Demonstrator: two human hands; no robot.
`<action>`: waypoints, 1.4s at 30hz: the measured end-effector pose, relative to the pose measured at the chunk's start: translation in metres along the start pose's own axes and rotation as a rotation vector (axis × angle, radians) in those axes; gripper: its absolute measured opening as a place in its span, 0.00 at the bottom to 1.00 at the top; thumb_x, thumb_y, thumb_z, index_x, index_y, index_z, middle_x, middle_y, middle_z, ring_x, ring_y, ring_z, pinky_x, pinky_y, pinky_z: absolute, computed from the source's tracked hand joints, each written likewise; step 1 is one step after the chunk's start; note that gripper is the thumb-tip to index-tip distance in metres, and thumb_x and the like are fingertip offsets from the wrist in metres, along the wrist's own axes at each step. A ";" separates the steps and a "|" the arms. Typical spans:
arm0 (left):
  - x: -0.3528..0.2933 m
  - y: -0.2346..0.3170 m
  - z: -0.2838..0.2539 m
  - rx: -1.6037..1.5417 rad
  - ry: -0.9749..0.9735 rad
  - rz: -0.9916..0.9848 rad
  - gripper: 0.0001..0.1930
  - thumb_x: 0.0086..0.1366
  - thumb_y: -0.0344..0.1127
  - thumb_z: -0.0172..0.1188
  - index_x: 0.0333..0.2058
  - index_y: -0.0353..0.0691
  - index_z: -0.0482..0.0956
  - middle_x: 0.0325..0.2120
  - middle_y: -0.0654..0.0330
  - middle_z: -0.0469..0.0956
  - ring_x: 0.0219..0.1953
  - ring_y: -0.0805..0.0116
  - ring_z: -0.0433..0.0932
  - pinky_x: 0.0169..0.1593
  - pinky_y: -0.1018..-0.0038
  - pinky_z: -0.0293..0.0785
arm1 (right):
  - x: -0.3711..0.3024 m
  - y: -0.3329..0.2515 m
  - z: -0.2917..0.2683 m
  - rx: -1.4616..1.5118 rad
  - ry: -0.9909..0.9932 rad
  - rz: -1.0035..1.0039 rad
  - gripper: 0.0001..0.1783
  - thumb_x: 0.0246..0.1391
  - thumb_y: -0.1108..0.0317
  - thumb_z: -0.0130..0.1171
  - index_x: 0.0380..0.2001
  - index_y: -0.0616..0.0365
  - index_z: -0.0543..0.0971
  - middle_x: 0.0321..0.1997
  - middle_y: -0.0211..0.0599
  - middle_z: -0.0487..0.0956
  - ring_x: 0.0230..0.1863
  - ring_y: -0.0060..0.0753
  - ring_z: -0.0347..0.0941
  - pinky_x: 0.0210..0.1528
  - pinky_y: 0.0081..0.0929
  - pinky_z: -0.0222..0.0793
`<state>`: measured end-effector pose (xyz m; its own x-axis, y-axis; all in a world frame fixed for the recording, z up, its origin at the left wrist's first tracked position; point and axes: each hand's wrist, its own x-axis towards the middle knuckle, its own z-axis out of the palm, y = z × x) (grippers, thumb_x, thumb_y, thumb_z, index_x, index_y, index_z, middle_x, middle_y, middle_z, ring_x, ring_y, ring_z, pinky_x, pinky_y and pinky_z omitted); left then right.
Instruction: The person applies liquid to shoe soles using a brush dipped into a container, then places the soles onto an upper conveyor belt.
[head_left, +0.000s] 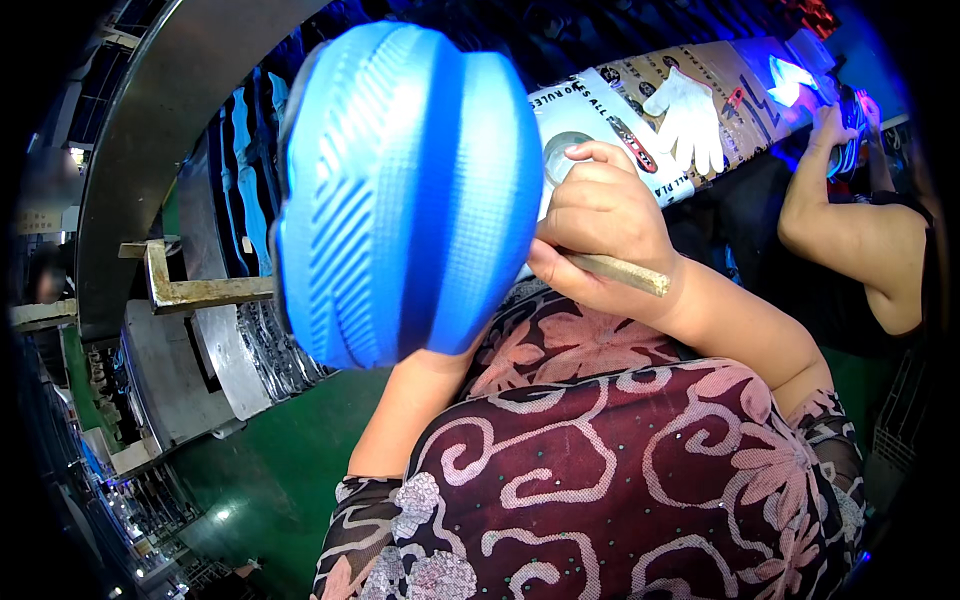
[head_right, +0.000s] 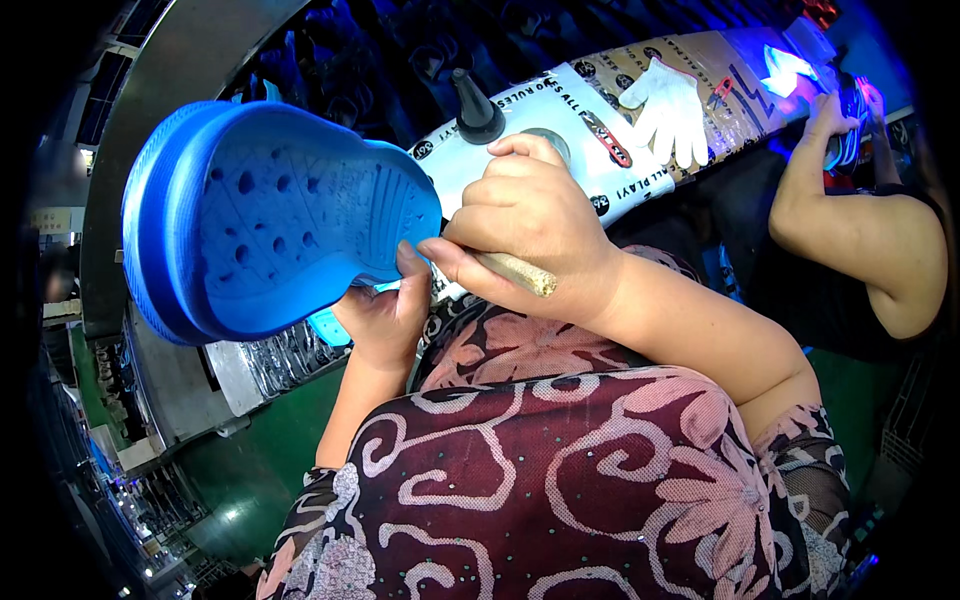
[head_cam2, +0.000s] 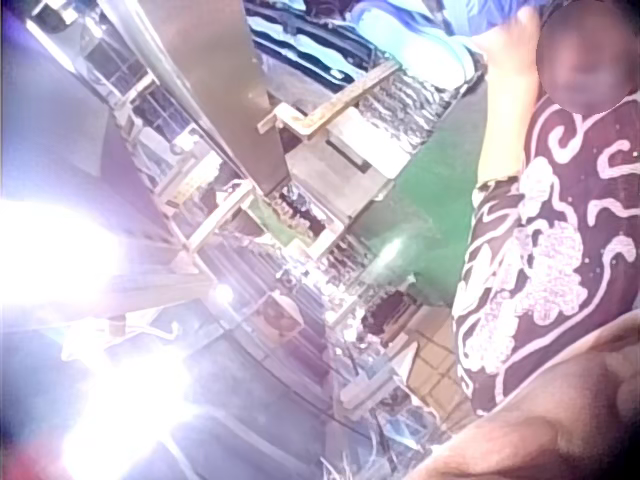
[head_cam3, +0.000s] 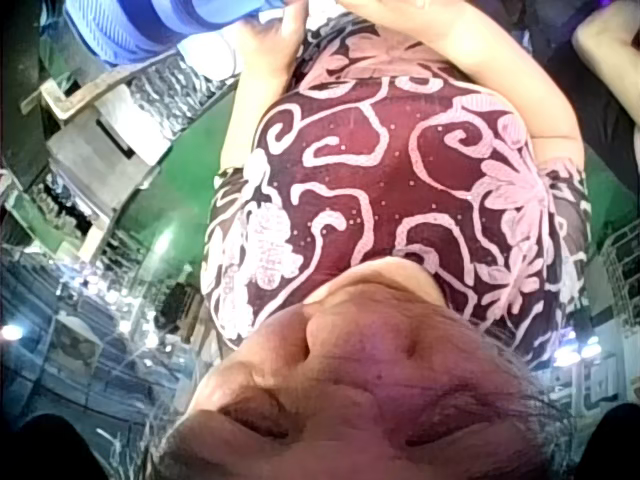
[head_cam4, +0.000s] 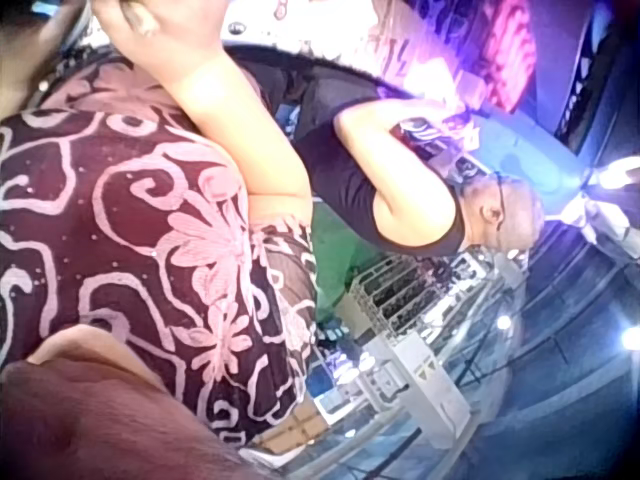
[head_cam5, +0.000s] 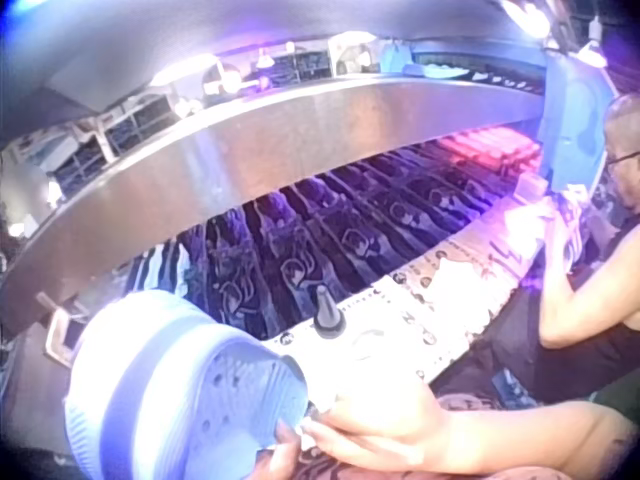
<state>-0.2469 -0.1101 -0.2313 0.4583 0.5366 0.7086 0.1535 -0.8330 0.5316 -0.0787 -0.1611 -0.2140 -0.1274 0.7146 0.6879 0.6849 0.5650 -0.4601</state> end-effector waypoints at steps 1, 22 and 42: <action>0.001 0.002 -0.001 0.002 -0.003 0.006 0.12 0.55 0.21 0.60 0.39 0.31 0.72 0.34 0.56 0.77 0.35 0.70 0.77 0.41 0.76 0.72 | 0.000 -0.001 -0.001 -0.018 -0.007 -0.002 0.09 0.44 0.65 0.64 0.16 0.53 0.76 0.17 0.26 0.69 0.22 0.30 0.65 0.46 0.33 0.60; 0.002 0.016 -0.018 -0.957 0.148 -1.201 0.19 0.58 0.30 0.54 0.48 0.36 0.64 0.37 0.55 0.74 0.24 0.69 0.74 0.20 0.77 0.70 | -0.034 0.022 -0.042 0.382 0.363 0.709 0.18 0.61 0.62 0.52 0.21 0.62 0.79 0.20 0.29 0.75 0.24 0.18 0.65 0.29 0.17 0.62; 0.059 0.042 -0.055 -1.189 -0.602 -1.052 0.43 0.51 0.35 0.64 0.61 0.28 0.50 0.38 0.48 0.76 0.16 0.73 0.76 0.14 0.82 0.71 | -0.063 0.048 -0.044 0.430 0.348 0.823 0.15 0.59 0.64 0.54 0.22 0.61 0.79 0.20 0.32 0.74 0.27 0.24 0.69 0.32 0.24 0.65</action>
<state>-0.2620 -0.1064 -0.1414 0.8796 0.3939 -0.2666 0.0211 0.5276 0.8492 -0.0066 -0.1970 -0.2545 0.5358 0.8295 0.1573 0.1378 0.0979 -0.9856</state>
